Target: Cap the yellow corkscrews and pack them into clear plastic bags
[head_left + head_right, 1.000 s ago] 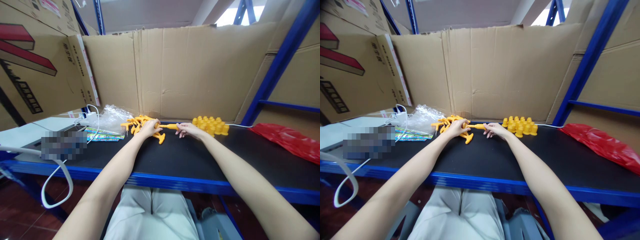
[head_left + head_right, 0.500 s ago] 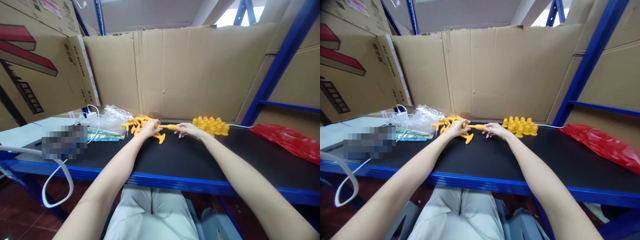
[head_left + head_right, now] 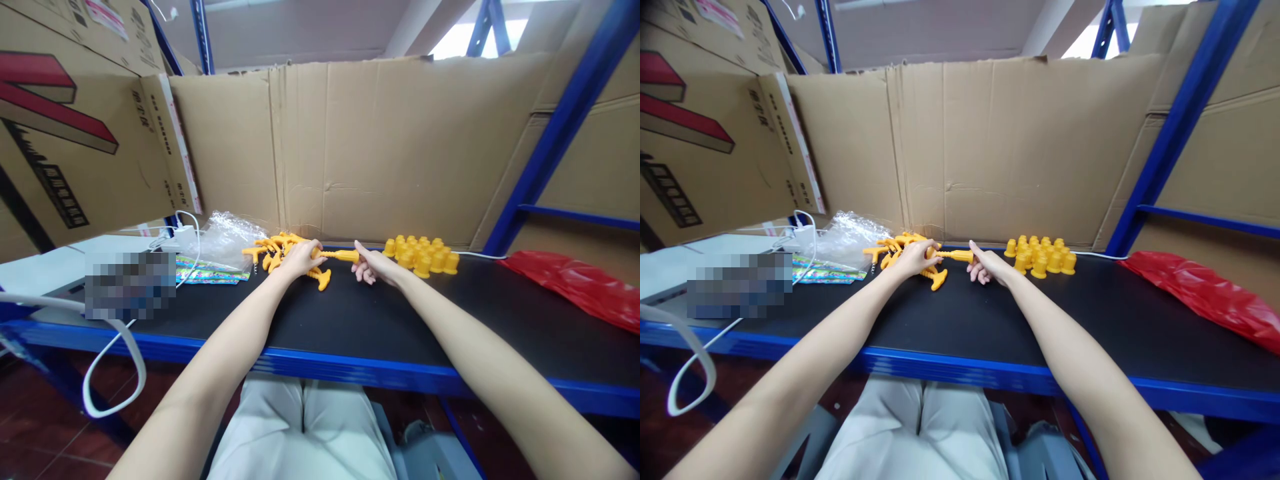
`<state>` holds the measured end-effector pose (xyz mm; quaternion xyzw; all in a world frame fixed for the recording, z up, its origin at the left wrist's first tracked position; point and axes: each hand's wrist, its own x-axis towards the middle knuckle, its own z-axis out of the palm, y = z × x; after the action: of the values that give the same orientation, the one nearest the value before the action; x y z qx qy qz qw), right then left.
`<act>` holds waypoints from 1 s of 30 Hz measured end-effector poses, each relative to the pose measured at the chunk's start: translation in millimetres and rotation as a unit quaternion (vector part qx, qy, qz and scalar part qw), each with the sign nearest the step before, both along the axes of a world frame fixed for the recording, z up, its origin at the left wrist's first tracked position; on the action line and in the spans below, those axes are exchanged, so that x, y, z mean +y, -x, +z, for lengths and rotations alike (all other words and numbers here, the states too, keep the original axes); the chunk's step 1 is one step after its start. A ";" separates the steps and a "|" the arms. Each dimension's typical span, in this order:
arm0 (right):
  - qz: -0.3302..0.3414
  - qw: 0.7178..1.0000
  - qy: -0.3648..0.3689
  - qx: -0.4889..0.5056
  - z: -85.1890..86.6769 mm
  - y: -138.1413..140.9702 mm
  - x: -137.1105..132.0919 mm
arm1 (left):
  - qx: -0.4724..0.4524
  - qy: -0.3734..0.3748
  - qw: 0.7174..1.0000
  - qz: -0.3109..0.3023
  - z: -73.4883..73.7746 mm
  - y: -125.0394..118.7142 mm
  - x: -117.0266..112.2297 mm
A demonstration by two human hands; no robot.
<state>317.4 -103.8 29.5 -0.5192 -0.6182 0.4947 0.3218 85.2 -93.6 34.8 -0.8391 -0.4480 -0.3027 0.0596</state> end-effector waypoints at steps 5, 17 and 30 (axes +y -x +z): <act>0.046 0.996 -0.053 0.061 4.7 -4.3 -3.4 | -0.004 0.009 1.000 0.002 0.1 0.2 -0.2; 0.010 0.997 -0.057 0.055 4.9 2.1 -2.6 | -0.013 0.021 1.000 0.003 1.4 -2.8 -4.3; -0.032 0.982 0.087 0.163 8.6 11.7 -8.1 | 0.000 0.017 1.000 0.001 -0.2 -2.8 -3.6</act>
<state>305.7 -112.0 38.1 -0.4767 -0.4951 0.6144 0.3874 88.0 -97.2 34.5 -0.8397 -0.4538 -0.2948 0.0454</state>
